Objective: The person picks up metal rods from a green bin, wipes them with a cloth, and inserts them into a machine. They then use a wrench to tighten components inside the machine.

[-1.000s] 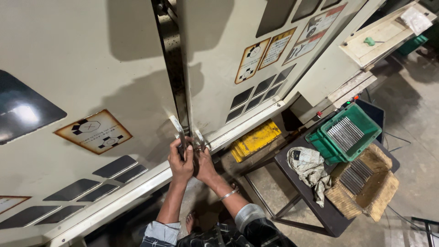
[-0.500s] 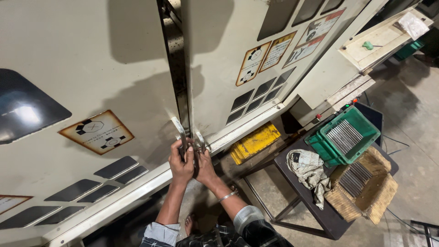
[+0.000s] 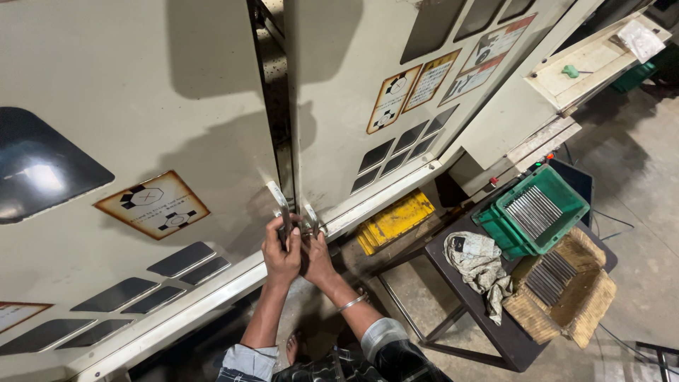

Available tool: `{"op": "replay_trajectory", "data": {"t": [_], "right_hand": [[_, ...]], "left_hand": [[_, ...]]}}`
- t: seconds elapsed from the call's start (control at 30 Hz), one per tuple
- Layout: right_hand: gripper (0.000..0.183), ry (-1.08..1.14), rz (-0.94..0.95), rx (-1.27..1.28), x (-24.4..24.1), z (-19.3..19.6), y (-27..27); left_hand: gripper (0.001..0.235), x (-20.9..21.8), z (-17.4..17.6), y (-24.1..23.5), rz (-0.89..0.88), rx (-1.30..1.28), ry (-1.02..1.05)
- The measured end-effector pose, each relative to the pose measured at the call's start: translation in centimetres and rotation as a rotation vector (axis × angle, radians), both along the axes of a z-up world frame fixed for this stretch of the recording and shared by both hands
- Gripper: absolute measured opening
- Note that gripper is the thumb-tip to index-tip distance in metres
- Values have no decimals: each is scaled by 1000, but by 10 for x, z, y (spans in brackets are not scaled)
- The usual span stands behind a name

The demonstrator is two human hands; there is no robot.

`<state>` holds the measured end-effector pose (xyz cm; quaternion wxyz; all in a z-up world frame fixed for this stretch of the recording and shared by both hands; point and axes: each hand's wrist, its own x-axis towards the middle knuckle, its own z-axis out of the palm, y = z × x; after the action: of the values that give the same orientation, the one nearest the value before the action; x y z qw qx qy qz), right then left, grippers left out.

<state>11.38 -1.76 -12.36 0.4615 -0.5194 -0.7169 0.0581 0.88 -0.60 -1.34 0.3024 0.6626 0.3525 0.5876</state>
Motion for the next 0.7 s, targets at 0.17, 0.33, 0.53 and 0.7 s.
{"op": "replay_trajectory", "data": {"t": [0.17,0.33,0.53,0.7], "right_hand": [[27,-41,-14,1,1,-4,2],[25,-43,-17,6,1,-5,1],[24,-31,-4,26,1,3,2],[16,40,8,-4,1,9,0]], "left_hand": [[25,0,0,1,10,-17,16],[25,1,-1,1,1,0,2],[26,0,-2,3,-1,-5,-7],[26,1,-3,2,-9,29,-6]]}}
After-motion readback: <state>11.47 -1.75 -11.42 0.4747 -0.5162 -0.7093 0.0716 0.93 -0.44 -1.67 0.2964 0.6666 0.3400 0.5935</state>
